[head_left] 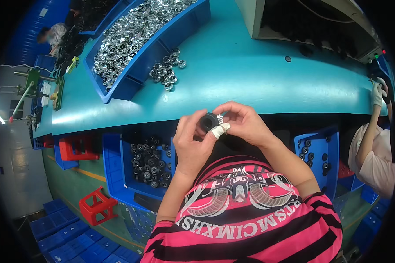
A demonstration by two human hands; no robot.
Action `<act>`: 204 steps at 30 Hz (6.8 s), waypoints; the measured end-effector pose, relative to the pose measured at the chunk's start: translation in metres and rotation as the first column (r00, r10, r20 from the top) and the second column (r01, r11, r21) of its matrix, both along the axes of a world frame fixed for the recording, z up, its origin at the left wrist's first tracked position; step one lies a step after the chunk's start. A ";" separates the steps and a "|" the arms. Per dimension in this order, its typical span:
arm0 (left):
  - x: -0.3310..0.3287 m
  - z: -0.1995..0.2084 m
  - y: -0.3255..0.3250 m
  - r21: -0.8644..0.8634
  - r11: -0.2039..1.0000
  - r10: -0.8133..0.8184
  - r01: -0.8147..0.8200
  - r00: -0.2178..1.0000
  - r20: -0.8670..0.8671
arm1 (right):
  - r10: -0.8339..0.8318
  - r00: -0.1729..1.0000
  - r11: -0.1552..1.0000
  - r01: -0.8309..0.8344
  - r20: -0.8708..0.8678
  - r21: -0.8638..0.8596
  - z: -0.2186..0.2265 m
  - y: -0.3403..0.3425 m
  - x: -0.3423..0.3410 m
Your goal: Assembling small black rings with white plastic hubs at a factory workstation.
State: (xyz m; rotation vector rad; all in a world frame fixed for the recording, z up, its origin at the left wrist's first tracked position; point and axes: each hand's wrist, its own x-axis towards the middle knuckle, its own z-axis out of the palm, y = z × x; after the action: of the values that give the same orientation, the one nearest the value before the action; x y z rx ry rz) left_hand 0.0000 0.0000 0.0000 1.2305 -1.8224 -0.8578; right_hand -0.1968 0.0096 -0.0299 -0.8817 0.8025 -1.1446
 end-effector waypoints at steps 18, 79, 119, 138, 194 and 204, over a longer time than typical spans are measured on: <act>-0.005 0.011 -0.001 -0.108 0.992 0.077 -0.064 0.990 0.117 | 0.002 0.999 0.993 -0.007 0.046 0.122 -0.006 -0.003 0.009; -0.019 -0.027 -0.005 0.364 0.873 0.023 0.323 0.720 -0.693 | -0.158 0.901 0.966 0.056 -0.405 -0.254 -0.002 0.010 -0.008; -0.034 -0.035 -0.030 0.460 0.816 0.032 0.349 0.768 -0.640 | -0.324 0.811 0.936 0.200 -0.488 -0.289 0.003 0.003 -0.007; -0.054 0.013 -0.019 -0.154 0.984 -0.072 0.086 0.993 0.093 | -0.033 0.995 0.986 0.018 0.091 0.163 -0.011 0.004 -0.030; -0.048 -0.022 -0.073 -0.272 0.920 -0.200 0.280 0.936 0.288 | -0.498 -0.523 0.785 0.067 -0.692 -0.616 -0.022 -0.252 -0.276; -0.078 -0.049 -0.104 -0.279 0.857 -0.355 0.433 0.889 0.290 | -0.558 -0.539 0.467 0.425 -0.631 -0.776 -0.003 -0.361 -0.343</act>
State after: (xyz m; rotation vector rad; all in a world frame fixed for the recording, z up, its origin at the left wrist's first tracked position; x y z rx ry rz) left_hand -0.0782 -0.1044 -0.0493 0.7651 -2.3502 -0.5927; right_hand -0.5397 -0.3516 -0.0327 -1.4503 3.0266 -1.2024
